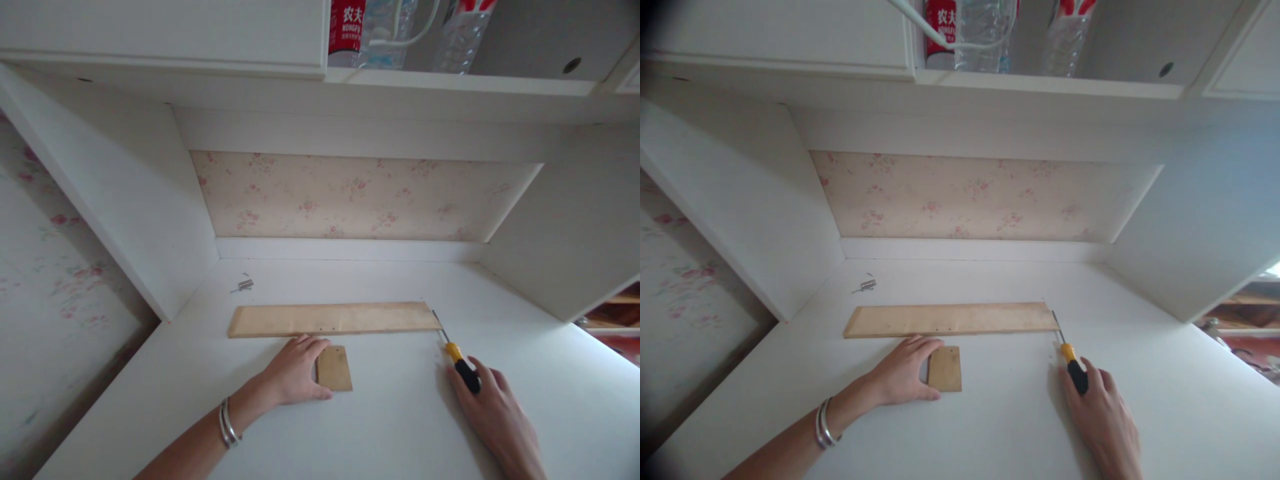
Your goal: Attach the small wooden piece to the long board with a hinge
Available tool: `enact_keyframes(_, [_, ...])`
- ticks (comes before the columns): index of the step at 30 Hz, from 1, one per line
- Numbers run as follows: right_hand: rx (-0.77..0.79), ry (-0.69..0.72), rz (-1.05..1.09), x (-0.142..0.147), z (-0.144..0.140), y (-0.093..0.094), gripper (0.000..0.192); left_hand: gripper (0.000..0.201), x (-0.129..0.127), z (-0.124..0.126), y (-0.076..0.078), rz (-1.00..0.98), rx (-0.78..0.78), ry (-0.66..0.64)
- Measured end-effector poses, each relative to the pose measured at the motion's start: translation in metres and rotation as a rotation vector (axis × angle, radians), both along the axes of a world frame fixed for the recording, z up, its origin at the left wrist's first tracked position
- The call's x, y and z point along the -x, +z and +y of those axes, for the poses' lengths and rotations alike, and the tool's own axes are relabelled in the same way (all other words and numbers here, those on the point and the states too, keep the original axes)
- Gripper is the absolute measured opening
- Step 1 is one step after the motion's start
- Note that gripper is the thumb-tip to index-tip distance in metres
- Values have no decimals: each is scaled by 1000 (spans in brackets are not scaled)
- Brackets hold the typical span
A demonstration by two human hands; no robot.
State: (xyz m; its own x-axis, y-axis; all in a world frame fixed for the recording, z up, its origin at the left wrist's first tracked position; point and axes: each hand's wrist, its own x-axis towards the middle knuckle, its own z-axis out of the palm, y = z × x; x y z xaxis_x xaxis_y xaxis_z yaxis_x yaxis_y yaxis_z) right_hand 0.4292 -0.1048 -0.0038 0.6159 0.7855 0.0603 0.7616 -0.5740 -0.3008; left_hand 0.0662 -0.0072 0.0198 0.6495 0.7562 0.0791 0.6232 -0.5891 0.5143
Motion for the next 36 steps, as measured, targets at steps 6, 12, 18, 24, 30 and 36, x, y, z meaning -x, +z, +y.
enact_keyframes(6, [-107, -29, 38, -1, -1, -1, 73, 85, 5, -1, 3, -44, -3, -18])
enact_keyframes(12, [-323, -93, 30, -2, -5, 1, 69, 30, 43, 29, 18, -109, -80, 164])
enact_keyframes(18, [-430, -132, -7, -6, -7, -3, 58, 22, 120, 112, 18, 50, -230, 494])
enact_keyframes(24, [-411, -142, 34, -5, -7, -1, 56, 32, 171, 175, 3, 282, -72, 814])
enact_keyframes(30, [-384, -168, 78, -4, -6, 2, 56, 49, 173, 206, -16, 305, -96, 801])
enact_keyframes(36, [-358, -179, 129, -5, -6, 3, 55, 39, 173, 223, -26, 297, -89, 742])
